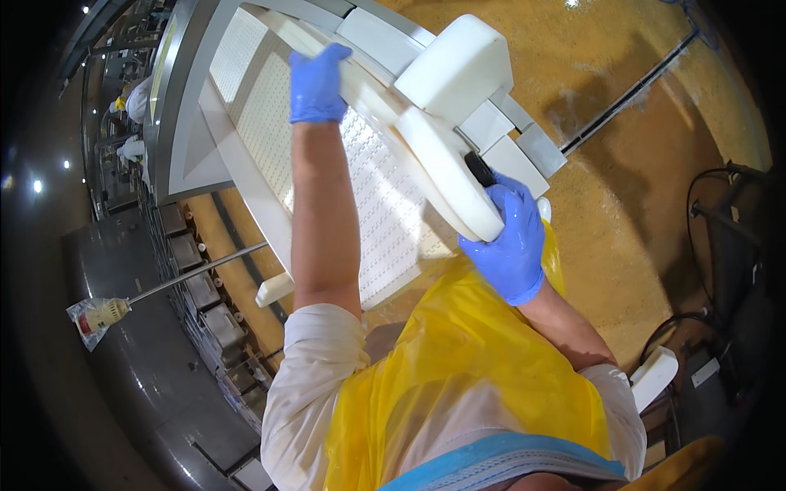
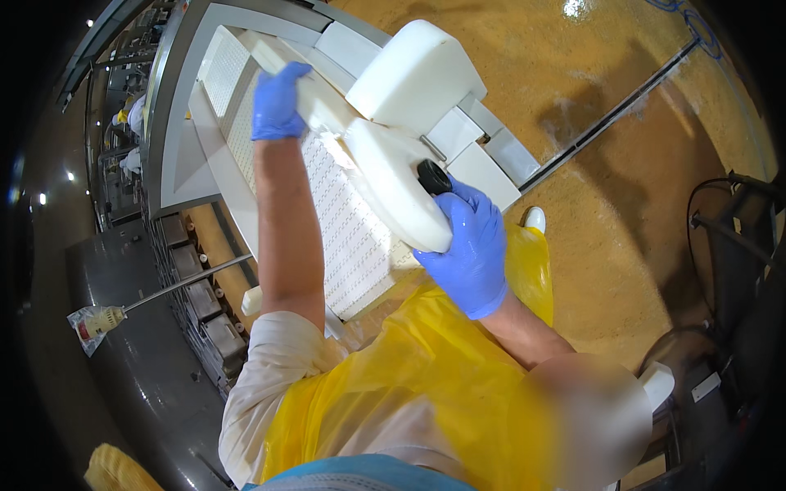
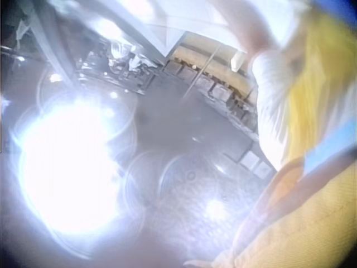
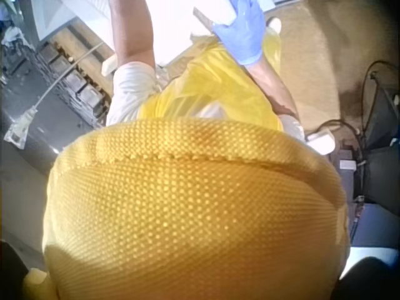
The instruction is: The person assembles a white plastic machine by inserting a grid-like component into a housing, aligning and pressing it into place, then attaching a long white cover piece. The person wears blue gloves and a yellow apron in a workshop with a wet floor.
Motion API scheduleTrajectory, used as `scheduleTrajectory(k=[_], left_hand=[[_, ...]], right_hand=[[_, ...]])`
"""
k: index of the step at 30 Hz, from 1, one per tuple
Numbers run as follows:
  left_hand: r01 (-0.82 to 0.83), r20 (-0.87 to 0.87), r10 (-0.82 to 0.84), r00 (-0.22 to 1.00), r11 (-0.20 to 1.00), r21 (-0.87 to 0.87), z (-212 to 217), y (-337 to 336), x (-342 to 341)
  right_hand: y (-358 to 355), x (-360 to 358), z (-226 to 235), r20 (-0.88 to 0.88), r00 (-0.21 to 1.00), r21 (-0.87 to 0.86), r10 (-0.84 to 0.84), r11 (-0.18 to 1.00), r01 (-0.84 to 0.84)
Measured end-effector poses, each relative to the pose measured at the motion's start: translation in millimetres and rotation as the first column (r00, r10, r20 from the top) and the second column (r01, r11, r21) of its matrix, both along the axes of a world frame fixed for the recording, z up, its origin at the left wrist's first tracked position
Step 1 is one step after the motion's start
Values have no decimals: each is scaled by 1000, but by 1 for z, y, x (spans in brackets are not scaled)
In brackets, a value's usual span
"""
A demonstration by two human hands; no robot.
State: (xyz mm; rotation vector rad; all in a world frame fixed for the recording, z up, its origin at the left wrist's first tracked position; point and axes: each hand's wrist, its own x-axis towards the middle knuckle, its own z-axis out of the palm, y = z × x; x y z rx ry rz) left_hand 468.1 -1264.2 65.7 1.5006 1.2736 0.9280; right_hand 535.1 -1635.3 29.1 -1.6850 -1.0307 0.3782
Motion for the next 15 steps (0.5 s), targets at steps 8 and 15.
scheduleTrajectory(k=[8, 15], left_hand=[[62, 72, -59, 996, 997, -46, 8, -21, -2], [60, 11, -59, 998, 998, -19, 17, -10, 4]], right_hand=[[7, -19, -12, 11, 1000, 2, -18, 1000, 18], [17, -10, -2, -35, 999, -47, 39, 998, -40]])
